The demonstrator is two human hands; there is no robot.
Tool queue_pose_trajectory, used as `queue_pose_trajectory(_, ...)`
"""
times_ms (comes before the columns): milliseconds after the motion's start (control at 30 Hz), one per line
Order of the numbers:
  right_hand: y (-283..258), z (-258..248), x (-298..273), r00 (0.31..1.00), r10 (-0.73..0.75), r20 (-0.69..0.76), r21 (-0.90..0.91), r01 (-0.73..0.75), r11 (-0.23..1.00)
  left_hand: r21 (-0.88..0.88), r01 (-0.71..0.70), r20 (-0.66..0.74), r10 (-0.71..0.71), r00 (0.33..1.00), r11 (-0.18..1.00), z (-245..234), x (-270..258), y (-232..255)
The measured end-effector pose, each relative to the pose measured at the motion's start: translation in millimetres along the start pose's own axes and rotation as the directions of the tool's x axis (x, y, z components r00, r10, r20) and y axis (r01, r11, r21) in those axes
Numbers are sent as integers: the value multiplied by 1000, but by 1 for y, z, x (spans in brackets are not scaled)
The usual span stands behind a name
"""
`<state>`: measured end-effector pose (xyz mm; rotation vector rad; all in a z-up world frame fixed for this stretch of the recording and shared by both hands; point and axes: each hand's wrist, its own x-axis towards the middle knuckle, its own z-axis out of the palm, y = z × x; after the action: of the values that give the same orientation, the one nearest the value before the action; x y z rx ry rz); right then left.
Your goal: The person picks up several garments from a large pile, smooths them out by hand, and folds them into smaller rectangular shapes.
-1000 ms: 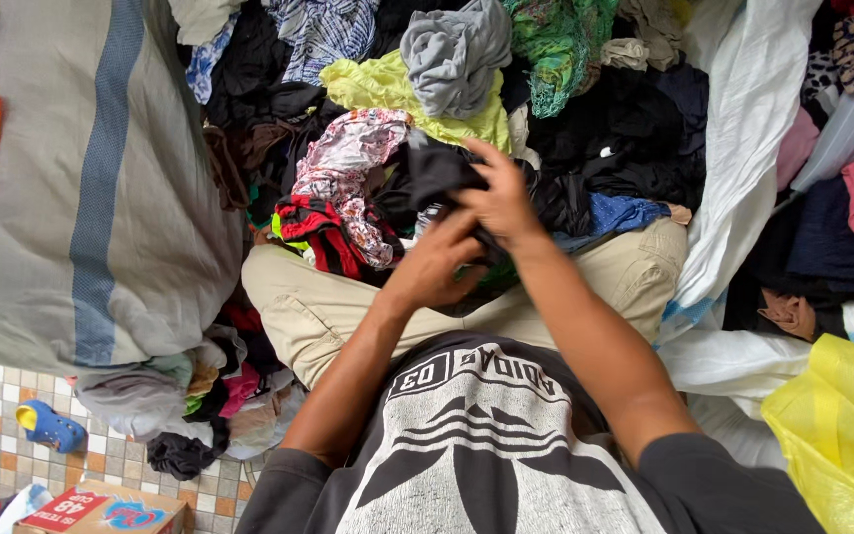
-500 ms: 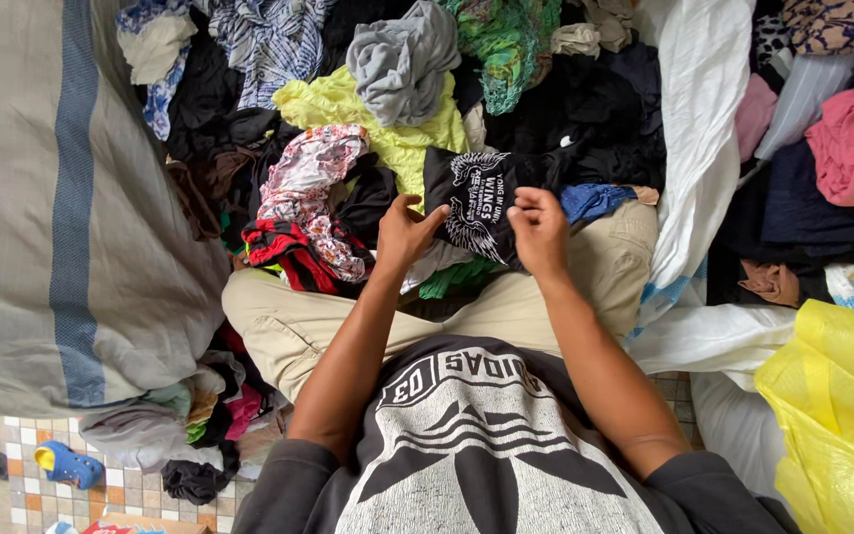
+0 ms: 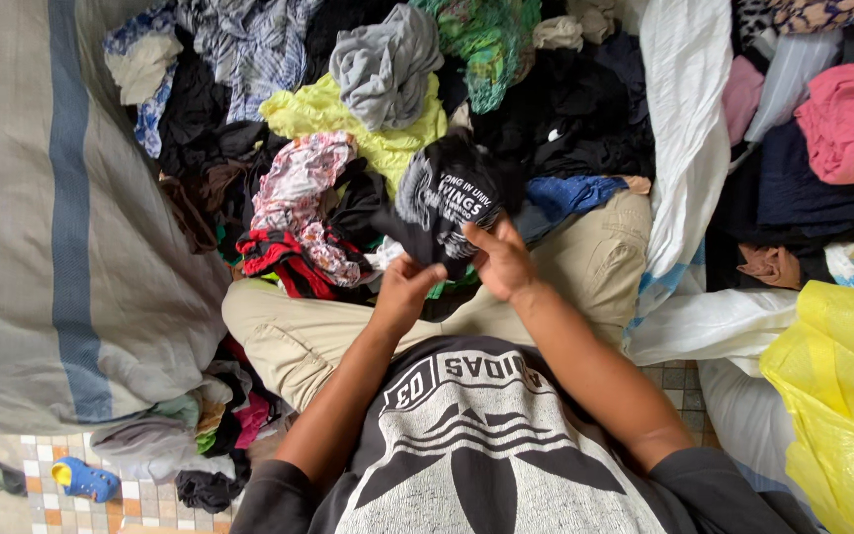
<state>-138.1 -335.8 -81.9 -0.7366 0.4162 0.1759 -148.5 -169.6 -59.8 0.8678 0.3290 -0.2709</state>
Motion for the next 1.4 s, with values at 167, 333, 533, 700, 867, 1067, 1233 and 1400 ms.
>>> queue_pose_trajectory(167, 9, 2, 9, 979, 72, -192, -427, -149, 892, 60, 368, -294, -336, 895, 928, -55, -8, 10)
queue_pose_trajectory(333, 4, 4, 7, 963, 122, -241, -328, -199, 923, 229, 313, -374, -213, 903, 922, -48, -5, 16)
queue_pose_trajectory(533, 3, 4, 4, 942, 97, -322, -159, -155, 975, 393, 287, -349, -148, 925, 874, -37, -1, 15)
queue_pose_trajectory(700, 1, 1, 7, 931, 54, -362, -163, -120, 979, 369, 298, -324, -179, 929, 880, -36, 3, 12)
queue_pose_trajectory(867, -7, 7, -1, 955, 74, -289, -87, -104, 991, 326, 273, -355, -151, 923, 905, -33, -3, 13)
queue_pose_trajectory(1067, -13, 13, -12, 967, 76, -243, -22, -84, 996, 245, 325, -240, -268, 933, 913, -31, 1, 12)
queue_pose_trajectory(1233, -25, 24, -32, 984, 88, -153, -77, -100, 992, 100, 361, -159, -343, 926, 927, -18, -2, 13)
queue_pose_trajectory(1400, -40, 50, -60, 981, 95, -168, 32, -91, 995, 24, 224, -116, -220, 969, 974, -2, 0, 12)
